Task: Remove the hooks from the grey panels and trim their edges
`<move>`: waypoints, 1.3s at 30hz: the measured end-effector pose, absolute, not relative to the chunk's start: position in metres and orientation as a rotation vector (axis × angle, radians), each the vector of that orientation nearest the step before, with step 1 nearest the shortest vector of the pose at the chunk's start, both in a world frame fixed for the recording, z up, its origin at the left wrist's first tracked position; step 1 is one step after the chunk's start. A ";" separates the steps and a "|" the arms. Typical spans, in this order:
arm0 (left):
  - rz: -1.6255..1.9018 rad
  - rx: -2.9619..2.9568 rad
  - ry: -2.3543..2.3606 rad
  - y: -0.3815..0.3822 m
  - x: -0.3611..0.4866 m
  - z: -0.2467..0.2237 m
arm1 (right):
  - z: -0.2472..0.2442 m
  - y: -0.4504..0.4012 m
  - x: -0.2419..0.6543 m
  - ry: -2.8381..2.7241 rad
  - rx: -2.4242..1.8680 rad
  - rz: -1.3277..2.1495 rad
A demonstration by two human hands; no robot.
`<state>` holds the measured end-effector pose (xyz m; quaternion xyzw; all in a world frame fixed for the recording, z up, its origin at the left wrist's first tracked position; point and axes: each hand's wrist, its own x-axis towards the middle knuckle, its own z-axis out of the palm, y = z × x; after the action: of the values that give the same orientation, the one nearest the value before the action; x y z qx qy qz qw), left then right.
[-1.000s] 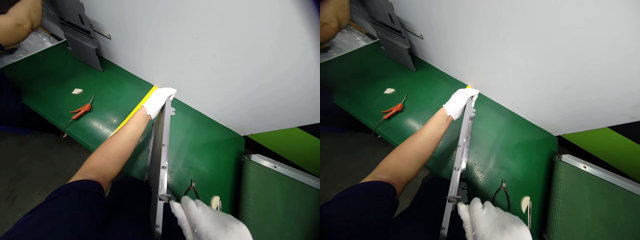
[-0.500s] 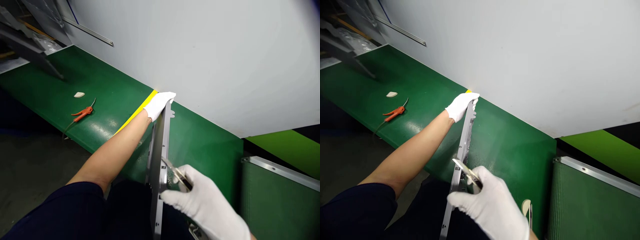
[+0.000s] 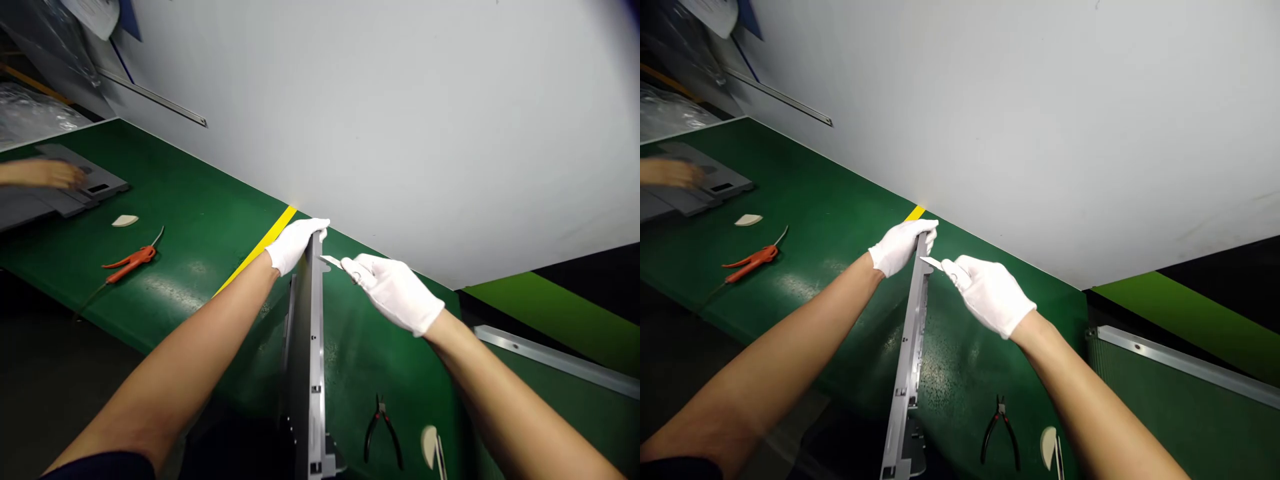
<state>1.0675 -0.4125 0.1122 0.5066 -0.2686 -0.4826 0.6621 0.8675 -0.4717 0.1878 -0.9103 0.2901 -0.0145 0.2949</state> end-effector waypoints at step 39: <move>-1.125 1.137 -0.613 -0.403 1.064 0.121 | 0.196 -0.471 0.901 0.853 -3.216 0.158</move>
<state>1.0643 -0.4026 0.1211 0.5013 -0.2703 -0.4961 0.6554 0.9009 -0.4707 0.1959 -0.9612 0.2550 0.0473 -0.0945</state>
